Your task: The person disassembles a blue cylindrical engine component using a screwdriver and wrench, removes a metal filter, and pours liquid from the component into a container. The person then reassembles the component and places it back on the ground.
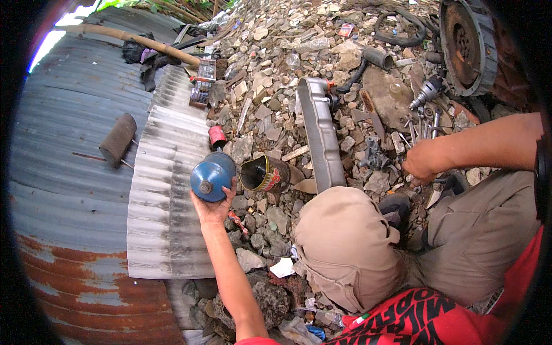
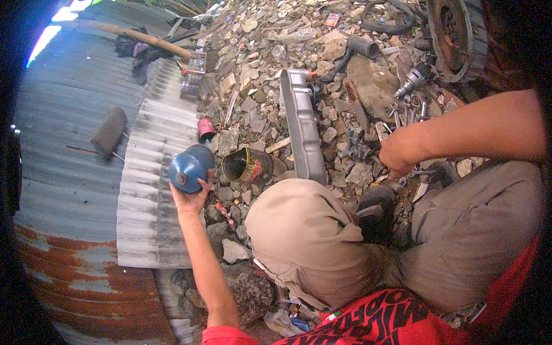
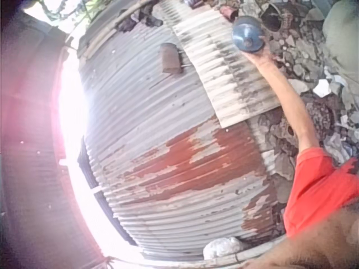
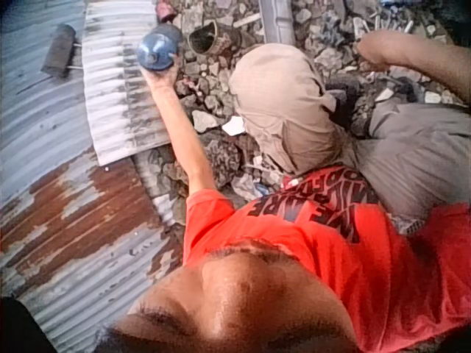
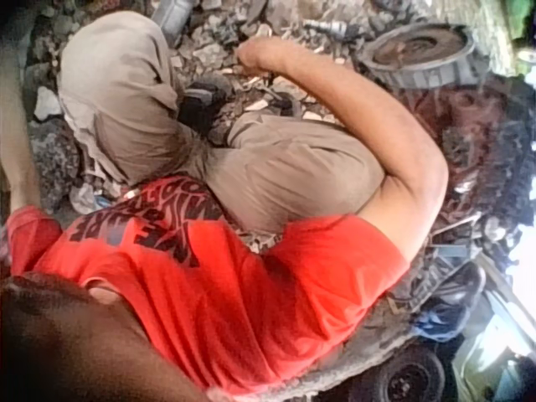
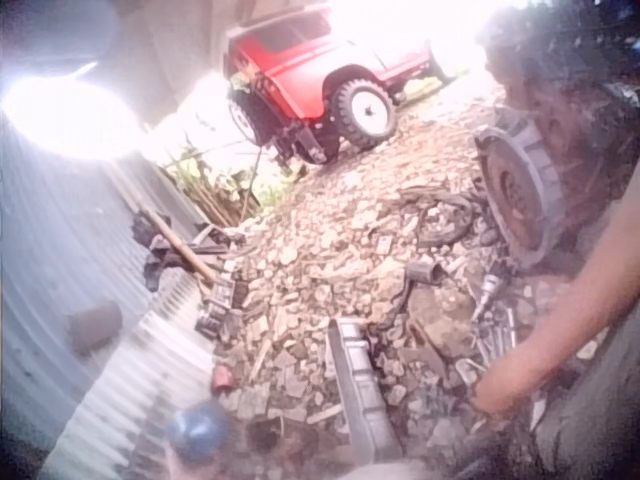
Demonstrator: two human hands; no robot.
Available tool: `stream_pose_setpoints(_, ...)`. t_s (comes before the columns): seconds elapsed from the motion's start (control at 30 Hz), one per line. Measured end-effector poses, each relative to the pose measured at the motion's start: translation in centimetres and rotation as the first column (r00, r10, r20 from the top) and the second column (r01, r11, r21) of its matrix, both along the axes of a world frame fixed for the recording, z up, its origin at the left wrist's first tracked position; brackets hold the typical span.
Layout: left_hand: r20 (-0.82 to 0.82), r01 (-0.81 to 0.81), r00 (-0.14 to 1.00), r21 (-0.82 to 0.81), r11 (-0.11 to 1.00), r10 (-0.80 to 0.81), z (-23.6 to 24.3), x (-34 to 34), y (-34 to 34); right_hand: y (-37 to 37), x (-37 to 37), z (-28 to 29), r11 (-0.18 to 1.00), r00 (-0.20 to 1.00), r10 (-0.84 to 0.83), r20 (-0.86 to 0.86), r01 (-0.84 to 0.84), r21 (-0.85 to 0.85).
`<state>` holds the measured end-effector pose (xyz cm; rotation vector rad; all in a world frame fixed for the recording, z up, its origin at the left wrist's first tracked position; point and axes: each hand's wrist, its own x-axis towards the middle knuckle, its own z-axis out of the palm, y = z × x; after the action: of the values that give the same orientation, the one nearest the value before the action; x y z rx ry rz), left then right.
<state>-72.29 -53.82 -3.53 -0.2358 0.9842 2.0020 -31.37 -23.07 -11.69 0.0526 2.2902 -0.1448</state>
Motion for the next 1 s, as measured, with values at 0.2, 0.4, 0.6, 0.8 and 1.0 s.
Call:
stream_pose_setpoints(0.2, 0.209, -0.026, 0.978, 0.121, 0.992, 0.0, -2.5, -1.8, 0.3, -0.2, 0.7, 0.2, 0.999, 0.999, -0.036, -0.007, 0.036, 0.025)
stream_pose_setpoints(0.4, 0.453, -0.081, 0.892, 0.169, 0.982, -0.004, -4.3, -2.2, 1.6, 0.1, 1.8, 0.2, 0.998, 0.996, -0.061, 0.063, 0.061, 0.002)
stream_pose_setpoints(0.6, 0.397, -0.077, 0.918, 0.146, 0.986, 0.013, -5.4, -2.5, 2.0, 0.3, 2.5, 0.3, 0.995, 0.994, -0.093, 0.057, 0.095, -0.023)
stream_pose_setpoints(0.8, 0.488, -0.141, 0.872, 0.17, 0.975, 0.041, -4.9, -2.1, 2.6, 0.5, 2.4, -0.8, 0.995, 0.994, -0.069, 0.084, 0.075, -0.072)
stream_pose_setpoints(1.0, 0.491, -0.141, 0.871, 0.224, 0.964, 0.013, -4.6, -1.7, 2.1, 0.6, 2.5, -0.8, 0.992, 0.989, -0.099, 0.113, 0.107, -0.069)
